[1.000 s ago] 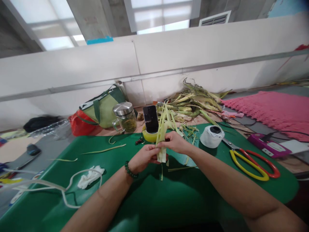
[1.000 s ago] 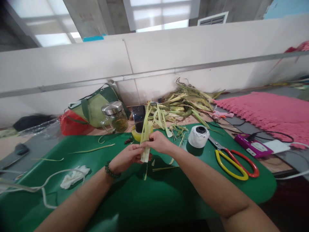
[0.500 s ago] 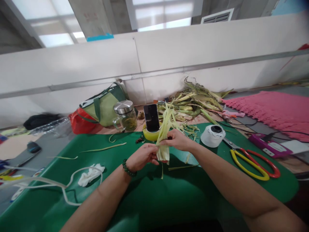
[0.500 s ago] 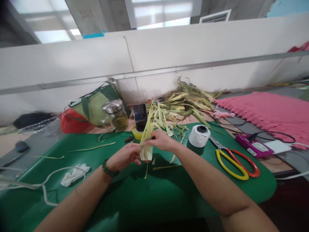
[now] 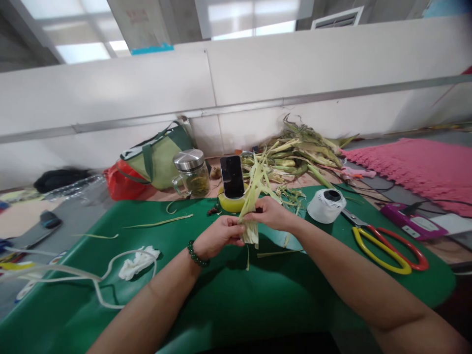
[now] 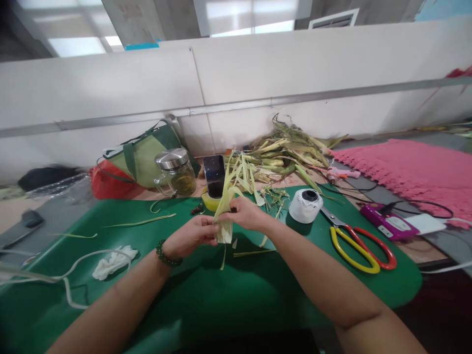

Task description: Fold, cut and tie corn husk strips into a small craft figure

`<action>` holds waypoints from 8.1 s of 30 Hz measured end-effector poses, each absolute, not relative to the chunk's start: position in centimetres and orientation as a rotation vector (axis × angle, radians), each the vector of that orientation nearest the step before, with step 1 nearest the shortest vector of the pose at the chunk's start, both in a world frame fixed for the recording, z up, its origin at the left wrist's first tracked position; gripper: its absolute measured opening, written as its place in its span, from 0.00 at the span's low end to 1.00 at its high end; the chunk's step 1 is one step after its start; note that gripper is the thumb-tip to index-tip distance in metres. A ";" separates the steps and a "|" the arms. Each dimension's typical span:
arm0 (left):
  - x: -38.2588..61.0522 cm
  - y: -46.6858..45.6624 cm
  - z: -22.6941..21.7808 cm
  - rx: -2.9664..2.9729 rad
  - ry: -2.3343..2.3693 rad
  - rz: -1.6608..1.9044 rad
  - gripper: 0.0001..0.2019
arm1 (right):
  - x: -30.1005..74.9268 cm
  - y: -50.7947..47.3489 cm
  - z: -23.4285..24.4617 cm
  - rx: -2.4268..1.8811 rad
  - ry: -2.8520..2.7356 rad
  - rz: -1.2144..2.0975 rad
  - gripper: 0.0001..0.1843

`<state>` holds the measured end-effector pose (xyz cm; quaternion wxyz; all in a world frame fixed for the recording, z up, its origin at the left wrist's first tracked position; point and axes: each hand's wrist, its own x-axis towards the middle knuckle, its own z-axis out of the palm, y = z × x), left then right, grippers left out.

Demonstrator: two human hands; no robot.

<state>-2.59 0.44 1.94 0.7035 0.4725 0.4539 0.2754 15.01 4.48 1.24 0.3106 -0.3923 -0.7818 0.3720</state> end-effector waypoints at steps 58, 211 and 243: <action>-2.7 0.3 1.7 1.304 0.967 0.479 0.15 | 14.7 4.8 0.1 -0.811 -1.826 1.515 0.14; -3.4 3.0 1.8 0.615 0.598 1.474 0.14 | 11.9 2.3 -0.3 -0.931 -1.756 1.862 0.28; -4.3 3.3 2.4 0.485 0.568 1.577 0.14 | 11.6 1.8 -0.6 -0.743 -1.983 1.487 0.34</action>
